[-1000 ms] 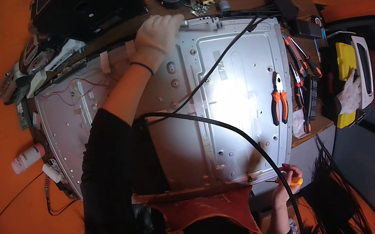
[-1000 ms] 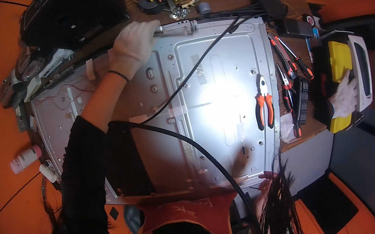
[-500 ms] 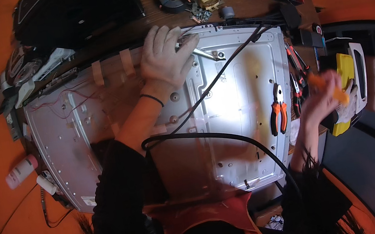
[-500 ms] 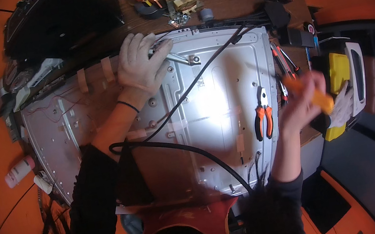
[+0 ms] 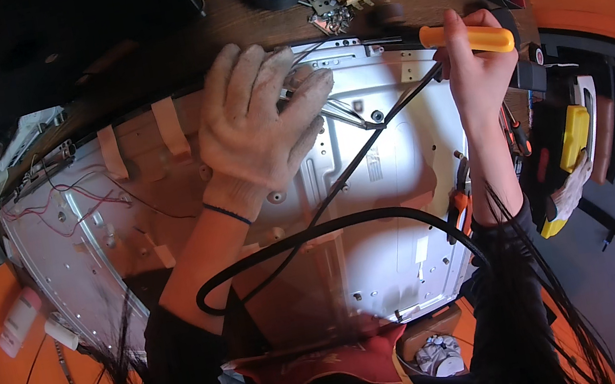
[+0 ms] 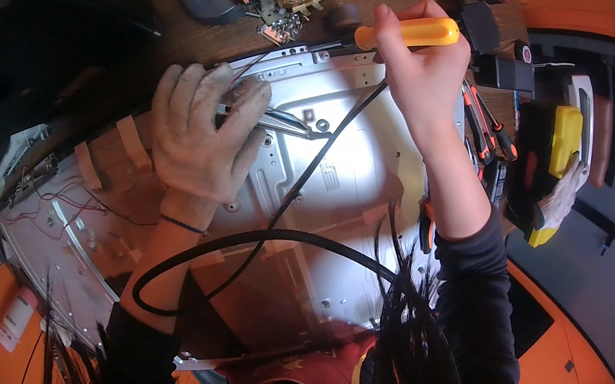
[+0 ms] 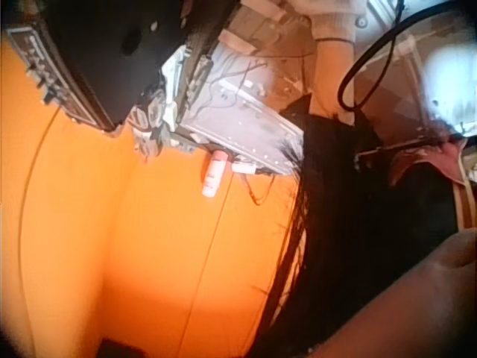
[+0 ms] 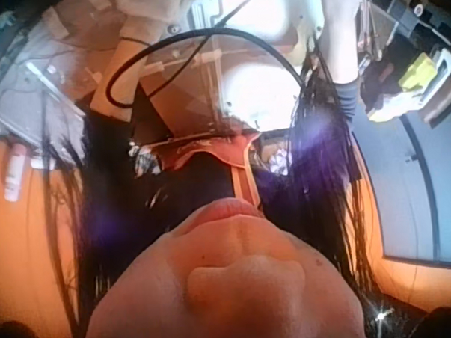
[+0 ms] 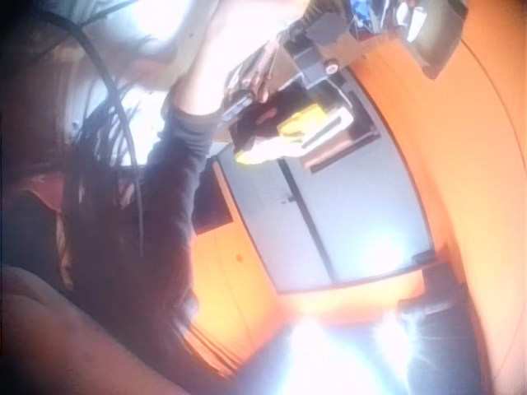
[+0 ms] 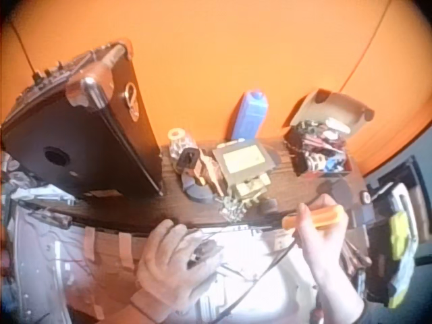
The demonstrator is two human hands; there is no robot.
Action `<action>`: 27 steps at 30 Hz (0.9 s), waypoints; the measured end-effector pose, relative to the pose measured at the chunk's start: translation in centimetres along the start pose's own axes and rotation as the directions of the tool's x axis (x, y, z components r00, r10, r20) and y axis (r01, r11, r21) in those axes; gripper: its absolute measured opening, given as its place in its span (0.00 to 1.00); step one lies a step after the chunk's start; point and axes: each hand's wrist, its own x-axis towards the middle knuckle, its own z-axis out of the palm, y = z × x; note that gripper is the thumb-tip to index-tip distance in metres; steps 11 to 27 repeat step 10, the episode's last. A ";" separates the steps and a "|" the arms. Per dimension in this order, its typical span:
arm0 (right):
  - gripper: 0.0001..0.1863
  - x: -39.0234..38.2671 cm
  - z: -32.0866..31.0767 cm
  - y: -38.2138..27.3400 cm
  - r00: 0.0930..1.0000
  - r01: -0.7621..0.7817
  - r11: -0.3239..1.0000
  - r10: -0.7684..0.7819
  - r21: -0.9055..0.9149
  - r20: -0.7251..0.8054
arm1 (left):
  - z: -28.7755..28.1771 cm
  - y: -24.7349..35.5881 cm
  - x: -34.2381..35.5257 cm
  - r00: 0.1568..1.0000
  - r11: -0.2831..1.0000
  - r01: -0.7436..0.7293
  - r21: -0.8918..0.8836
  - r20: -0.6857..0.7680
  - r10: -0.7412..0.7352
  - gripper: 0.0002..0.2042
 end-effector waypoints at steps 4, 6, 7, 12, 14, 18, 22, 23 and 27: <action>0.12 0.3 -0.2 0.4 1.000 -0.015 0.999 0.015 0.041 0.000 | 0.0 0.1 0.0 1.000 1.000 0.015 -0.005 0.007 -0.015 0.21; 0.11 0.4 -0.3 0.5 1.000 -0.010 0.999 0.010 0.045 0.009 | 0.0 0.1 0.1 1.000 1.000 0.013 0.009 0.022 -0.014 0.21; 0.11 0.5 -0.3 0.6 1.000 -0.012 0.999 0.012 0.042 0.010 | 0.0 0.1 0.1 1.000 1.000 0.014 0.008 0.009 -0.014 0.21; 0.11 0.4 -0.1 0.7 1.000 -0.024 0.999 0.024 0.027 0.013 | 0.1 0.1 0.0 1.000 1.000 0.022 -0.002 0.001 -0.022 0.22; 0.11 0.4 -0.1 0.7 1.000 -0.024 0.999 0.024 0.027 0.013 | 0.1 0.1 0.0 1.000 1.000 0.022 -0.002 0.001 -0.022 0.22; 0.11 0.4 -0.1 0.7 1.000 -0.024 0.999 0.024 0.027 0.013 | 0.1 0.1 0.0 1.000 1.000 0.022 -0.002 0.001 -0.022 0.22; 0.11 0.4 -0.1 0.7 1.000 -0.024 0.999 0.024 0.027 0.013 | 0.1 0.1 0.0 1.000 1.000 0.022 -0.002 0.001 -0.022 0.22; 0.11 0.4 -0.1 0.7 1.000 -0.024 0.999 0.024 0.027 0.013 | 0.1 0.1 0.0 1.000 1.000 0.022 -0.002 0.001 -0.022 0.22; 0.11 0.4 -0.1 0.7 1.000 -0.024 0.999 0.024 0.027 0.013 | 0.1 0.1 0.0 1.000 1.000 0.022 -0.002 0.001 -0.022 0.22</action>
